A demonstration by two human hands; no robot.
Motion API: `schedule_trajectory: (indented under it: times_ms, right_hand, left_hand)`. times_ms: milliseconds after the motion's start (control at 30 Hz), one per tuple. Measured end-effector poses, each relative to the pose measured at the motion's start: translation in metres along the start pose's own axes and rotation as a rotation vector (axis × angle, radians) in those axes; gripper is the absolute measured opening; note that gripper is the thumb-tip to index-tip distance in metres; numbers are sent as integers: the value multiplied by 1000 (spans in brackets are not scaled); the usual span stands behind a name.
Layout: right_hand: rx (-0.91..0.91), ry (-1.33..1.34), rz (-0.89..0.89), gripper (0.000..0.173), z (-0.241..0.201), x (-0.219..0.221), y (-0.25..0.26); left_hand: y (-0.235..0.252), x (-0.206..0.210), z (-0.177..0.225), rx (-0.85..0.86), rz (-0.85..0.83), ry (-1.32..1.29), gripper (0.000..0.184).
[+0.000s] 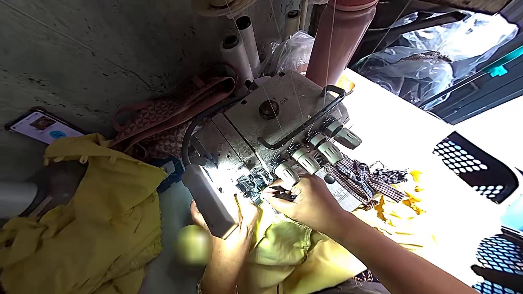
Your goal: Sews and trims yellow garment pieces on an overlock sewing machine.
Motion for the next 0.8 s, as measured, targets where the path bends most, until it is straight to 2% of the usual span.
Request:
schedule_trajectory:
  times_ms: [67, 133, 200, 367, 433, 500, 600, 700, 767, 800]
  right_hand:
    - [-7, -9, 8, 23, -1, 0, 0]
    - [-5, -7, 10, 24, -1, 0, -1]
    - [5, -3, 4, 24, 1, -1, 0]
    - [52, -3, -31, 25, 9, 4, -2]
    - [58, -11, -32, 24, 8, 4, -2]
    - [52, -19, -29, 23, 8, 3, -2]
    - [38, -20, -16, 23, 7, 2, -3]
    - [25, -14, -7, 22, 7, 2, -3]
    - [20, -18, -5, 21, 6, 1, -3]
    - [16, -22, -4, 21, 6, 1, -3]
  left_hand:
    - [0, 0, -5, -55, -29, -65, 52]
    - [0, 1, -19, -189, -125, -217, 72]
    - [10, -4, -29, -217, -145, -293, 77]
    - [30, -10, -36, -112, -15, -72, 40]
    - [27, -10, -29, -66, 13, -12, 37]
    - [22, -9, -27, -78, 22, 57, 44]
    - [15, -14, -23, -94, 93, 115, 38]
    - [8, -31, -20, -87, 285, -217, 27]
    - [9, -32, -25, -147, 256, -567, 19]
    - [10, -29, -24, -166, 217, -622, 20]
Point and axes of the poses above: each hand's wrist, its own y-axis towards the middle knuckle, its own x-axis out of the palm, z = x × y, the point moved 10 cm from there along y, towards the middle knuckle, and after that the axes turned 5 degrees about -y, right-handed, at the moved point
